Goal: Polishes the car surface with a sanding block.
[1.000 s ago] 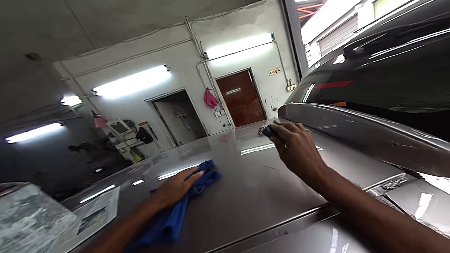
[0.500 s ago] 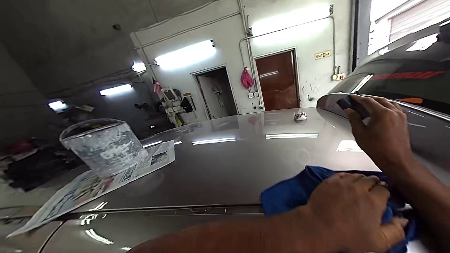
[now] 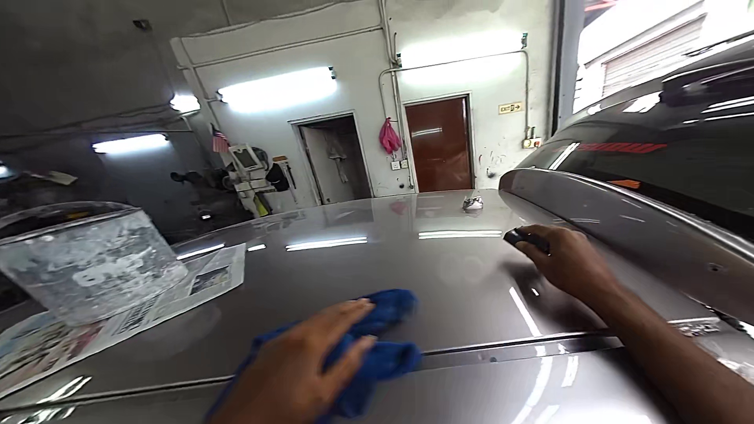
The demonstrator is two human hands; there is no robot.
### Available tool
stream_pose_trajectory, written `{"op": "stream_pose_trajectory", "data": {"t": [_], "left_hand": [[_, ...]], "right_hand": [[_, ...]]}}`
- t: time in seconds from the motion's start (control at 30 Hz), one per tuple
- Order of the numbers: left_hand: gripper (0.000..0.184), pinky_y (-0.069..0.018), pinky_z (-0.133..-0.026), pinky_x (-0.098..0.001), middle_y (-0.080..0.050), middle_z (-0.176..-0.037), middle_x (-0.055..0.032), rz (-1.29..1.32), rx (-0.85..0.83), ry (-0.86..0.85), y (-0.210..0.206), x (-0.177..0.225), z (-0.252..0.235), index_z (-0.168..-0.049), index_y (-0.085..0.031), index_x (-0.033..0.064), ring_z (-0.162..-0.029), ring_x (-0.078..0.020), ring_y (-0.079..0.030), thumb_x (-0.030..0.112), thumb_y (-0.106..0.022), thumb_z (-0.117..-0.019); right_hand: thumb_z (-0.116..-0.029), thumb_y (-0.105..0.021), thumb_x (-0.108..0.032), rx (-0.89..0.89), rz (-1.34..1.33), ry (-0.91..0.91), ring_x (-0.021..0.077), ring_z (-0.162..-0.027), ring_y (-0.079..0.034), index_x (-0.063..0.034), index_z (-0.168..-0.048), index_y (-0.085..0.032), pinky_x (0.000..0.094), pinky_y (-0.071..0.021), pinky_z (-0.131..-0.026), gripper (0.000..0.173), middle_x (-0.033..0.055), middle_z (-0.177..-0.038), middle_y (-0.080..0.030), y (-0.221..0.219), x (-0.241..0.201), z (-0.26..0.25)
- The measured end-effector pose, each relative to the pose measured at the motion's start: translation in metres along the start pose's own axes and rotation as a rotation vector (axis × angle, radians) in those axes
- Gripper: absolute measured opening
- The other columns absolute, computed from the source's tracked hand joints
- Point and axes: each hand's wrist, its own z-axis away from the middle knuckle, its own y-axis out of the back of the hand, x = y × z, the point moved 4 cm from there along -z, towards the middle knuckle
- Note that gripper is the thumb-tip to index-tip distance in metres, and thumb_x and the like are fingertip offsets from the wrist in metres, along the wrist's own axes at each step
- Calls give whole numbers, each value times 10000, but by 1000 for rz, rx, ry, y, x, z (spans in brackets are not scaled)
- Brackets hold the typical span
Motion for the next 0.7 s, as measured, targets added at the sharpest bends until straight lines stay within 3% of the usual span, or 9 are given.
{"op": "stream_pose_trajectory", "data": {"t": [0.07, 0.13, 0.23, 0.33, 0.5, 0.6, 0.7], "left_hand": [[563, -514, -1059, -520, -645, -1416, -30, 7, -19, 49, 9, -63, 1, -1392, -646, 179, -1279, -211, -634, 556, -425, -1037], [568, -497, -1088, -476, -656, -1392, -12, 51, -52, 33, 16, -118, 1, -1379, -653, 205, -1276, -174, -628, 585, -426, -1023], [538, -478, -1121, -399, -661, -1379, 18, 149, -74, -12, 21, -156, 0, -1335, -680, 205, -1288, -120, -610, 569, -448, -1013], [497, -473, -1124, -404, -672, -1357, -43, 229, -23, -26, 19, -156, -1, -1282, -702, 121, -1286, -164, -616, 480, -468, -1031], [435, -436, -1136, -484, -644, -1314, -282, 300, -20, -13, 30, -118, 1, -1183, -674, -121, -1292, -373, -599, 233, -484, -1015], [400, -434, -1133, -500, -630, -1283, -348, 331, -35, -8, 34, -105, -5, -1155, -649, -183, -1270, -438, -597, 154, -491, -1009], [364, -414, -1135, -490, -598, -1286, -393, 355, -112, 34, 38, -95, -11, -1156, -614, -225, -1275, -471, -572, 69, -480, -988]], "right_hand": [[-996, -659, -295, -21, 33, -5, 319, -1047, -683, -149, -1222, -738, 604, -532, -898, 280, 99, -1095, -733, -4, 5, 2], [-997, -654, -312, -61, 66, -24, 306, -1042, -680, -161, -1202, -744, 594, -527, -892, 270, 87, -1074, -734, -7, 6, 2], [-1001, -643, -331, -163, 118, -49, 290, -1061, -669, -200, -1177, -753, 586, -518, -899, 245, 54, -1067, -737, -13, 2, 1], [-1002, -646, -302, -199, 145, -22, 285, -1081, -664, -202, -1177, -762, 594, -504, -916, 233, 42, -1085, -742, -16, 0, -5], [-1008, -645, -287, -171, 152, 18, 275, -1057, -671, -175, -1202, -764, 576, -503, -928, 254, 50, -1092, -743, -15, 0, -2], [-1004, -652, -288, -151, 171, 67, 231, -1082, -674, -181, -1226, -756, 531, -520, -935, 268, 18, -1139, -740, -10, -2, 3], [-996, -663, -256, -159, 197, 76, 283, -1011, -685, -148, -1153, -775, 580, -516, -891, 221, 67, -1029, -745, -20, 2, -13]]}}
